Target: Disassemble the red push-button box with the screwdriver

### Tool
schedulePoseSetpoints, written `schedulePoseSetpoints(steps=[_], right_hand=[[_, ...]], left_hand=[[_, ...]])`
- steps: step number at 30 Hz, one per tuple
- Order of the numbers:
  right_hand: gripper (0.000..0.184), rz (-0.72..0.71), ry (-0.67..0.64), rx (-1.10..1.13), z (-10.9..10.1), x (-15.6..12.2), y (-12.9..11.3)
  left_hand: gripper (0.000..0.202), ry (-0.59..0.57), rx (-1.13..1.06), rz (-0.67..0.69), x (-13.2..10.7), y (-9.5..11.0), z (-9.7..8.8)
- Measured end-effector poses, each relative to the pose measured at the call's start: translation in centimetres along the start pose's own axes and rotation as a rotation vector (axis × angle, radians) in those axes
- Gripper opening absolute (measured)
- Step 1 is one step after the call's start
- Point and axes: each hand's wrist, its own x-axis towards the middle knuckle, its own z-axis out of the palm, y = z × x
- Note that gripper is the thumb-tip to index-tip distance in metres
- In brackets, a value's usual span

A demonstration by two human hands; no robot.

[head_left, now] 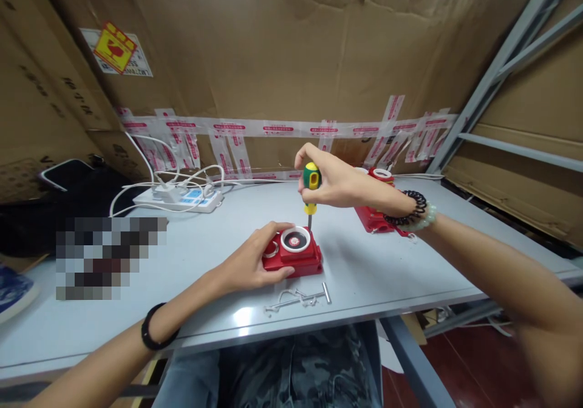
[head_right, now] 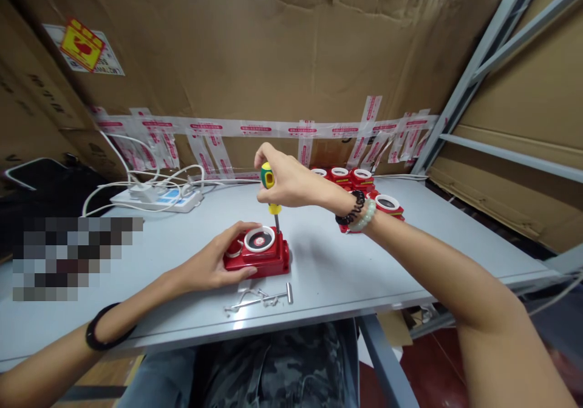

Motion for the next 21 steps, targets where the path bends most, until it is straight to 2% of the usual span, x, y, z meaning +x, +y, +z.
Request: schedulePoseSetpoints(steps=[2, 4, 8, 11, 15, 18, 21], right_hand=[[0.036, -0.004, 0.002, 0.128, 0.2, -0.1, 0.1], [0.030, -0.001, 0.085, 0.130, 0.6, -0.2, 0.3], [0.022, 0.032, 0.325, -0.046, 1.5, -0.5, 1.1], [0.021, 0.103, 0.397, -0.213, 1.5, -0.9, 1.7], [0.022, 0.143, 0.356, -0.219, 0.6, -1.6, 2.0], [0.032, 0.119, 0.278, -0.087, -0.1, -2.0, 1.7], [0.038, 0.077, 0.179, 0.159, 0.0, -2.2, 1.4]], left_hand=[[0.064, 0.003, -0.001, 0.003, 0.0, 0.0, 0.0], [0.064, 0.010, 0.002, 0.007, 0.0, 0.0, 0.0], [0.064, 0.018, 0.017, 0.005, -0.1, -0.1, -0.1], [0.065, 0.009, 0.023, 0.002, -0.1, -0.1, -0.2], [0.065, 0.008, 0.013, -0.013, -0.1, 0.0, -0.2], [0.066, 0.011, -0.001, -0.019, -0.1, 0.1, -0.2], [0.065, 0.018, -0.006, -0.009, -0.1, 0.1, -0.2]])
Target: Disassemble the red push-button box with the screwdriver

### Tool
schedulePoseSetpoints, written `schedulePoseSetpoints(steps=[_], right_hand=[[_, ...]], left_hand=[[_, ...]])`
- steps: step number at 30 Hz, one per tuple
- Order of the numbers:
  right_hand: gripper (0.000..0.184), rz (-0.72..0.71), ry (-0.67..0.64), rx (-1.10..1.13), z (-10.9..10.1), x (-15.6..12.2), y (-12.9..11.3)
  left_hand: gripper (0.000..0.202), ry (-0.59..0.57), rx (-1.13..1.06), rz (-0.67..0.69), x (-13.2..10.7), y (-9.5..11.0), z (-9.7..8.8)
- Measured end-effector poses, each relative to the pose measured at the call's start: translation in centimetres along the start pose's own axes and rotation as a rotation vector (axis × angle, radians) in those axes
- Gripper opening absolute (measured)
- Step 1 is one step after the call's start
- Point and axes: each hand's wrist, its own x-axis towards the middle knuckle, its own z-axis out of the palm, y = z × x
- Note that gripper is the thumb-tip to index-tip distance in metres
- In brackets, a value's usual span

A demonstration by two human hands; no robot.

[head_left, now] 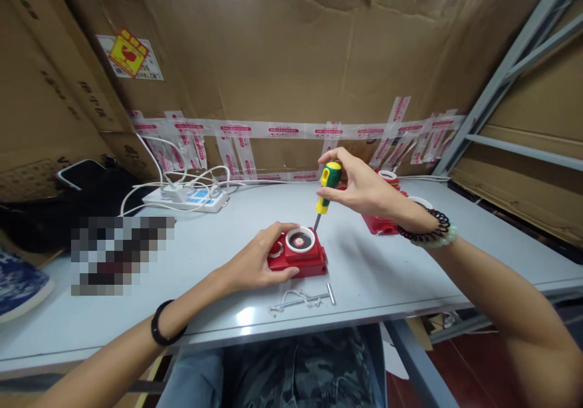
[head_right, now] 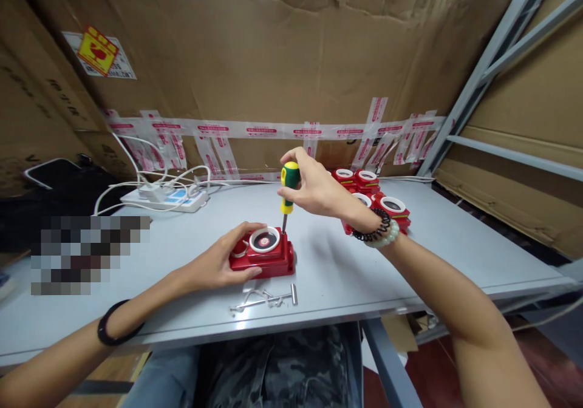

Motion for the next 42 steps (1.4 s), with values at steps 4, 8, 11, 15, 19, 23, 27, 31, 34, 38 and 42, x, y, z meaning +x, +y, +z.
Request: schedulePoseSetpoints(steps=[4, 8, 11, 15, 19, 23, 27, 31, 34, 38, 42], right_hand=[[0.031, -0.011, 0.076, 0.098, 1.3, -0.3, -0.1], [0.023, -0.034, 0.305, -0.199, 2.5, -0.4, 0.5], [0.024, -0.035, 0.364, -0.195, 2.6, -0.4, 1.2], [0.036, -0.035, 0.292, 0.055, 2.3, -0.5, 1.5], [0.029, -0.009, 0.290, -0.032, 2.6, -0.5, 1.2], [0.027, -0.009, 0.366, -0.156, 2.7, -0.4, 1.6], [0.043, -0.040, 0.236, 0.185, 2.3, -0.4, 2.0], [0.038, -0.043, 0.227, 0.193, 2.7, -0.5, 1.7], [0.032, -0.065, 0.345, -0.017, 3.1, -0.6, 1.4], [0.047, -0.053, 0.200, 0.140, 2.5, -0.6, 1.2], [0.063, 0.010, 0.061, 0.402, 2.2, -0.7, 1.2]], left_hand=[[0.065, 0.004, 0.007, 0.014, 0.0, -0.1, 0.1], [0.065, 0.006, 0.019, 0.021, 0.0, -0.1, 0.1], [0.066, -0.001, 0.017, 0.018, 0.0, 0.0, 0.1], [0.065, 0.002, 0.016, 0.020, 0.0, 0.0, -0.1], [0.065, 0.001, 0.019, 0.023, 0.0, 0.0, 0.0], [0.066, 0.001, 0.027, 0.030, 0.0, 0.1, 0.0], [0.065, 0.001, 0.019, 0.035, 0.0, 0.1, 0.0], [0.065, -0.003, 0.020, 0.019, 0.0, 0.0, -0.1], [0.065, -0.002, 0.025, 0.016, 0.0, 0.0, 0.0], [0.065, 0.004, 0.011, 0.010, 0.0, -0.1, 0.0], [0.065, -0.003, 0.008, 0.010, 0.0, -0.1, 0.1]])
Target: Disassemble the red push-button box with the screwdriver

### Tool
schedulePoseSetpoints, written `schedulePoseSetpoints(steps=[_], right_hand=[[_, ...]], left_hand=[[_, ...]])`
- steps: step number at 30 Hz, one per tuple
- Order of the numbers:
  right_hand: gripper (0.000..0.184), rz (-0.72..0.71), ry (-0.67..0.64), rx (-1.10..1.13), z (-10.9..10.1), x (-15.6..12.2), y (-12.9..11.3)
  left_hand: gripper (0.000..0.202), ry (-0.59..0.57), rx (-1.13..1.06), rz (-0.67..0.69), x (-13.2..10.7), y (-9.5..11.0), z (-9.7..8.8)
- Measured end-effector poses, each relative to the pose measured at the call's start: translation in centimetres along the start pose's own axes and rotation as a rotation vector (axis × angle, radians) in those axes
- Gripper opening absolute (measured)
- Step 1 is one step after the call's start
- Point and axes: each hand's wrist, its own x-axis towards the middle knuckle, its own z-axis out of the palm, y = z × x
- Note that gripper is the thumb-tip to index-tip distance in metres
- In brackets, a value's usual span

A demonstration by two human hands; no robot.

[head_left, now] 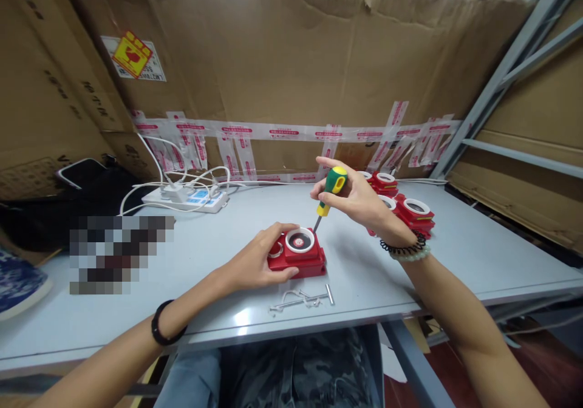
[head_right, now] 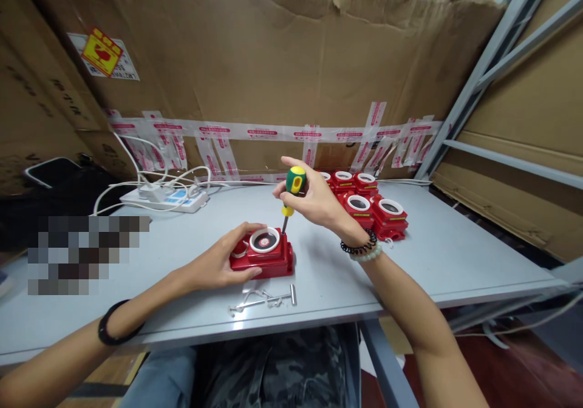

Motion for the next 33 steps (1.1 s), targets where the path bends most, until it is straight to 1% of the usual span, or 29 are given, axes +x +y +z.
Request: schedulePoseSetpoints(steps=[1, 2, 4, 6, 7, 9, 10, 12, 14, 16, 17, 20, 21, 22, 23, 26, 28, 30, 33], right_hand=[[0.058, -0.005, 0.036, -0.021, 0.2, 0.0, 0.1], [0.051, -0.025, 0.093, -0.091, 0.5, 0.0, 0.2], [0.034, -0.080, 0.212, -0.305, 1.0, 0.0, 0.5], [0.031, -0.106, 0.267, -0.466, 1.1, 0.0, 0.7], [0.032, -0.101, 0.263, -0.490, 1.0, 0.0, 0.8], [0.041, -0.077, 0.218, -0.448, 0.5, 0.1, 0.8], [0.048, -0.068, 0.191, -0.400, 0.2, 0.1, 0.8], [0.064, -0.060, 0.132, -0.274, -0.3, 0.0, 0.8], [0.070, -0.062, 0.070, -0.145, -0.4, 0.0, 0.8], [0.066, -0.074, 0.054, -0.096, -0.1, -0.1, 0.9], [0.060, -0.082, 0.077, -0.132, 0.2, -0.2, 0.9], [0.038, -0.107, 0.204, -0.383, 0.9, -0.2, 1.1], [0.034, -0.113, 0.226, -0.446, 1.1, -0.1, 1.2], [0.033, -0.119, 0.225, -0.465, 1.1, -0.1, 1.2], [0.035, -0.125, 0.207, -0.430, 1.0, -0.1, 1.2], [0.053, -0.101, 0.078, -0.167, 0.7, 0.0, 0.9], [0.057, -0.070, 0.032, -0.060, 0.6, -0.1, 0.7], [0.049, -0.078, 0.061, -0.113, 0.8, -0.2, 0.6], [0.031, -0.145, 0.139, -0.286, 1.1, -0.3, 0.6]], left_hand=[[0.065, -0.001, 0.002, 0.002, 0.0, 0.0, 0.0], [0.065, -0.002, 0.004, 0.004, 0.0, 0.0, 0.0], [0.065, 0.000, 0.007, 0.005, 0.0, 0.0, 0.0], [0.066, 0.004, 0.013, 0.001, 0.0, 0.0, 0.0], [0.066, 0.005, 0.018, -0.002, 0.0, 0.0, 0.0], [0.066, 0.003, 0.022, -0.008, 0.0, 0.0, 0.0], [0.066, 0.001, 0.020, -0.009, 0.0, 0.0, 0.0], [0.066, 0.000, 0.012, -0.009, 0.0, 0.0, 0.0], [0.066, 0.001, 0.004, -0.008, 0.0, 0.0, -0.1], [0.066, -0.001, 0.001, -0.009, 0.0, 0.0, -0.1], [0.066, 0.000, 0.002, -0.009, 0.0, 0.0, -0.1], [0.066, 0.003, 0.006, -0.002, 0.0, 0.1, -0.1], [0.066, 0.003, 0.008, 0.001, 0.0, 0.1, -0.1], [0.066, 0.001, 0.011, 0.002, 0.0, 0.1, -0.1], [0.065, -0.002, 0.013, 0.000, 0.0, 0.1, -0.1], [0.065, -0.009, 0.015, -0.007, 0.0, 0.1, -0.1], [0.065, -0.009, 0.013, -0.006, 0.0, 0.1, -0.1], [0.065, -0.008, 0.008, 0.000, 0.0, 0.1, -0.1], [0.064, -0.001, 0.005, 0.011, 0.0, 0.1, 0.0]])
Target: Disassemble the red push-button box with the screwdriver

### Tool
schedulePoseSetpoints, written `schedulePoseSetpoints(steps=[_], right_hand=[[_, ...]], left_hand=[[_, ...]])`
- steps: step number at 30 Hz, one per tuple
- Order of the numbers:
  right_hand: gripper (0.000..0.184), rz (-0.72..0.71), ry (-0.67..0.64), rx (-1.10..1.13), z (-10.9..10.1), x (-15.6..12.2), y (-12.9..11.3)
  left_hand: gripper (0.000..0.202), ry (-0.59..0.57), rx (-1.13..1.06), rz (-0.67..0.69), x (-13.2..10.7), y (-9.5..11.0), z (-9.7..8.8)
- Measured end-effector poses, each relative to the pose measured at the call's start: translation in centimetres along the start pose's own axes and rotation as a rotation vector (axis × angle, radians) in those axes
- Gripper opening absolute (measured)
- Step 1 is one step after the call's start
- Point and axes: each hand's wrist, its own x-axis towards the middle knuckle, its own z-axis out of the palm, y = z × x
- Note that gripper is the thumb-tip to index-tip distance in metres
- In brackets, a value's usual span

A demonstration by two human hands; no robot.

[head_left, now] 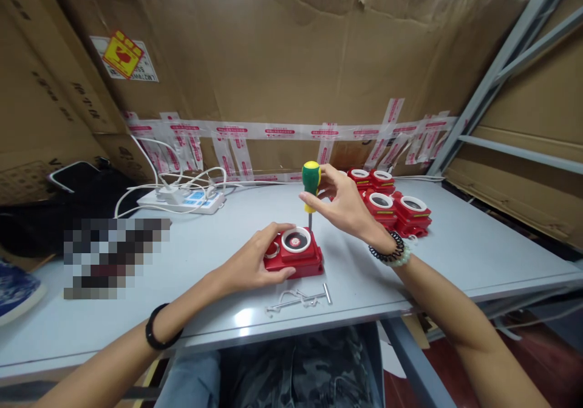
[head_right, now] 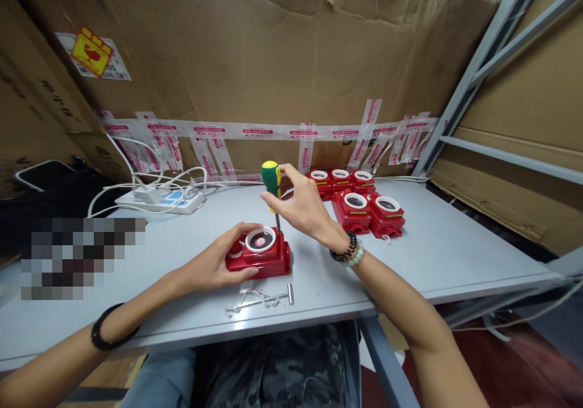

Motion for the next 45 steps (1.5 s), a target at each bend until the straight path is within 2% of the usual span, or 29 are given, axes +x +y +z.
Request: schedulePoseSetpoints(steps=[3, 9, 17, 23, 28, 31, 35, 40, 45], right_hand=[[0.027, -0.030, 0.011, -0.044, 0.1, 0.0, 0.1], [0.024, 0.000, 0.066, -0.024, -0.1, 0.2, 0.2], [0.028, 0.003, 0.038, -0.023, 0.0, 0.0, 0.1], [0.023, 0.012, 0.047, -0.040, 0.0, -0.2, 0.2], [0.047, 0.028, 0.100, -0.112, 0.5, -0.6, -0.1], [0.033, 0.045, 0.113, -0.184, 0.9, -0.6, -0.3], [0.028, 0.013, 0.090, -0.250, 0.1, -0.3, -0.4], [0.043, 0.025, -0.064, -0.157, -1.9, 0.0, -0.4], [0.062, 0.069, -0.043, -0.061, -1.8, -0.4, -0.5]], left_hand=[[0.064, 0.000, 0.013, -0.004, 0.0, 0.1, 0.0], [0.061, -0.029, 0.048, 0.011, 0.1, 0.5, -0.4], [0.061, -0.062, 0.076, 0.000, 0.1, 0.8, -0.7], [0.061, -0.055, 0.095, -0.009, 0.1, 0.8, -0.7], [0.062, -0.063, 0.099, -0.026, 0.0, 0.7, -0.6], [0.063, -0.068, 0.103, -0.029, 0.0, 0.5, -0.6], [0.061, -0.065, 0.103, -0.010, 0.1, 0.5, -0.5], [0.060, -0.067, 0.101, -0.005, 0.2, 0.5, -0.6], [0.061, -0.075, 0.096, -0.007, 0.1, 0.5, -0.7]])
